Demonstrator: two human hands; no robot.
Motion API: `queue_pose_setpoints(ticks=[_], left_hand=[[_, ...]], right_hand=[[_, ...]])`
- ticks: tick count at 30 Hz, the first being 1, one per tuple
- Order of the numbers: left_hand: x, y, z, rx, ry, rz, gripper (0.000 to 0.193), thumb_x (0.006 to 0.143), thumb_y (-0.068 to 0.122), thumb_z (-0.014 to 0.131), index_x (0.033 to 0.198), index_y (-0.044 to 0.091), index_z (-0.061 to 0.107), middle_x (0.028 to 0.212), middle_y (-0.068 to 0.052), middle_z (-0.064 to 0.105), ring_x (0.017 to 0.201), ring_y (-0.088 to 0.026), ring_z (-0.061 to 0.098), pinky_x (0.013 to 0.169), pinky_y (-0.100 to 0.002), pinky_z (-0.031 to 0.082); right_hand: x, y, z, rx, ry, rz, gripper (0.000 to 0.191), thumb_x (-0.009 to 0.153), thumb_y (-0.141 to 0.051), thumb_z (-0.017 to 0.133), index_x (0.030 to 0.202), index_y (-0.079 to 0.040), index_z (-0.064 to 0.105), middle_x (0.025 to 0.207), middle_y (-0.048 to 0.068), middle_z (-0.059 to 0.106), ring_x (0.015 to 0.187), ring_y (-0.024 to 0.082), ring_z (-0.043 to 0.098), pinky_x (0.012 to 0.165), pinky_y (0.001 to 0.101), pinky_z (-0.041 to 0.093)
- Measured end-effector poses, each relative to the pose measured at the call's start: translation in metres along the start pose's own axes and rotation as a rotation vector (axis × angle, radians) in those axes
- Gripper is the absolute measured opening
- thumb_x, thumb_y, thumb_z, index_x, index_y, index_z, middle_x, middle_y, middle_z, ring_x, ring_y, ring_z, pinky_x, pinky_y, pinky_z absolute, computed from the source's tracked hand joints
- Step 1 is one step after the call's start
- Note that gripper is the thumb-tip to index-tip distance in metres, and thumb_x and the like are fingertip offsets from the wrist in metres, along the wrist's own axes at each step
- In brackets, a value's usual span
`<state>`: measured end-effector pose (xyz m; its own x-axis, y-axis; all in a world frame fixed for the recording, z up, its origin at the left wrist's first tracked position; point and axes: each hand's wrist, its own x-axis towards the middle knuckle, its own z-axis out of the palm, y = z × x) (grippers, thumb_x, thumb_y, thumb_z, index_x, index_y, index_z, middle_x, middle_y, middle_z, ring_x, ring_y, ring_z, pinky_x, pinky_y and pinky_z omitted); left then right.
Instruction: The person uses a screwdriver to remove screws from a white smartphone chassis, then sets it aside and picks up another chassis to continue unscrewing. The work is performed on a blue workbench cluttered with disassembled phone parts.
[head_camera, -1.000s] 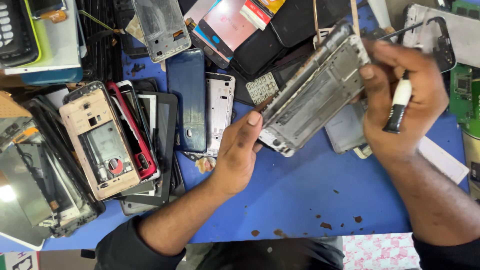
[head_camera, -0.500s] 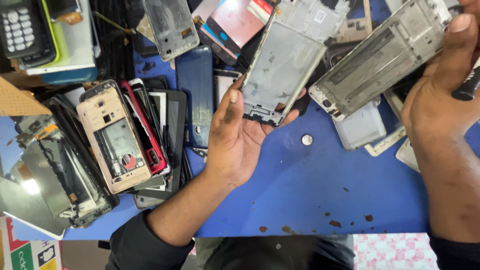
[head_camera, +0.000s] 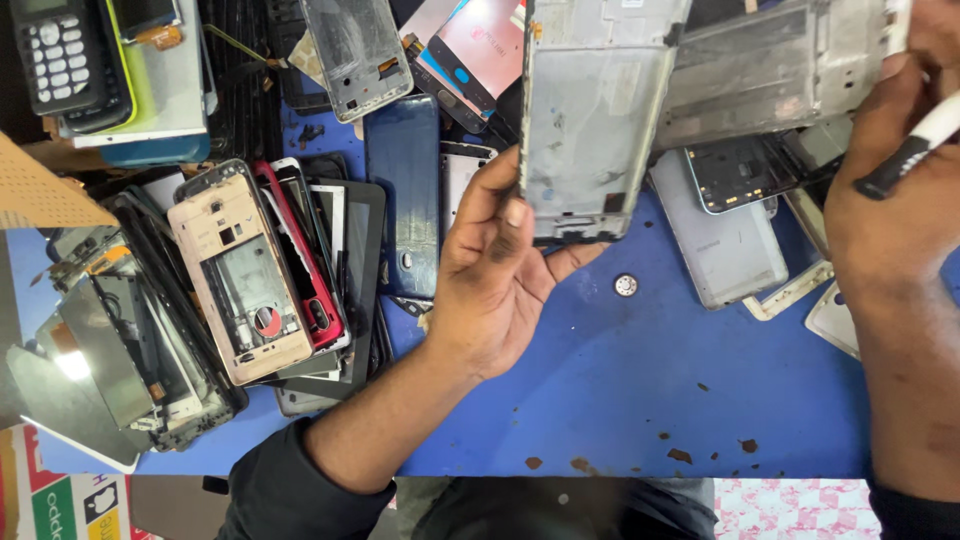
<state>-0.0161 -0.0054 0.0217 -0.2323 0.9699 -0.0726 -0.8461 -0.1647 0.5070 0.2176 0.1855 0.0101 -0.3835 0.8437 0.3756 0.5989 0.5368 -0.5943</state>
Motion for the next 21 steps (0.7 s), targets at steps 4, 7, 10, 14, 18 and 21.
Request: queue_pose_setpoints(ticks=[4,7,10,14,18,21], left_hand=[[-0.001,-0.001,-0.004,0.033,-0.032,-0.012,0.047,0.115,0.015,0.057,0.156,0.009,0.036,0.149,-0.009,0.053,0.136,-0.025,0.057,0.115,-0.053,0.052],[-0.002,0.000,-0.003,0.047,-0.012,-0.056,0.047,0.112,0.010,0.058,0.154,0.007,0.037,0.151,-0.009,0.054,0.136,-0.026,0.058,0.113,-0.054,0.054],[-0.001,0.000,0.000,0.084,0.001,-0.074,0.047,0.109,0.006,0.059,0.152,0.005,0.041,0.148,-0.011,0.057,0.134,-0.026,0.061,0.112,-0.053,0.056],[0.000,-0.005,0.002,0.181,0.010,-0.067,0.046,0.108,0.004,0.061,0.151,0.003,0.045,0.140,-0.013,0.060,0.129,-0.023,0.062,0.108,-0.047,0.057],[0.001,-0.008,-0.002,0.321,-0.006,-0.066,0.041,0.109,0.002,0.058,0.148,-0.002,0.046,0.137,-0.014,0.061,0.127,-0.020,0.062,0.106,-0.039,0.059],[-0.001,-0.011,-0.002,0.404,-0.063,-0.019,0.038,0.111,0.001,0.057,0.146,-0.004,0.046,0.137,-0.014,0.061,0.128,-0.019,0.061,0.107,-0.034,0.056]], right_hand=[[0.005,-0.024,0.000,0.003,0.040,-0.175,0.019,0.124,-0.010,0.049,0.127,0.005,0.061,0.108,0.017,0.066,0.091,0.019,0.064,0.076,0.0295,0.051],[0.007,-0.038,0.003,0.065,0.037,-0.305,0.018,0.119,-0.009,0.053,0.123,0.007,0.062,0.112,0.021,0.069,0.094,0.023,0.070,0.076,0.0305,0.056],[0.005,-0.050,0.009,0.192,-0.023,-0.401,0.017,0.115,-0.007,0.058,0.120,0.008,0.062,0.115,0.025,0.073,0.098,0.027,0.076,0.076,0.0316,0.060],[-0.006,-0.063,0.015,0.367,-0.110,-0.384,0.034,0.108,-0.022,0.063,0.124,0.008,0.060,0.113,0.024,0.072,0.096,0.025,0.076,0.076,0.0292,0.062],[-0.014,-0.069,0.018,0.411,-0.106,-0.345,0.047,0.105,-0.031,0.068,0.130,0.008,0.057,0.108,0.020,0.072,0.097,0.020,0.074,0.079,0.0285,0.061],[-0.018,-0.068,0.016,0.440,-0.112,-0.269,0.045,0.106,-0.030,0.068,0.129,0.007,0.058,0.110,0.017,0.072,0.099,0.015,0.072,0.087,0.0278,0.059]])
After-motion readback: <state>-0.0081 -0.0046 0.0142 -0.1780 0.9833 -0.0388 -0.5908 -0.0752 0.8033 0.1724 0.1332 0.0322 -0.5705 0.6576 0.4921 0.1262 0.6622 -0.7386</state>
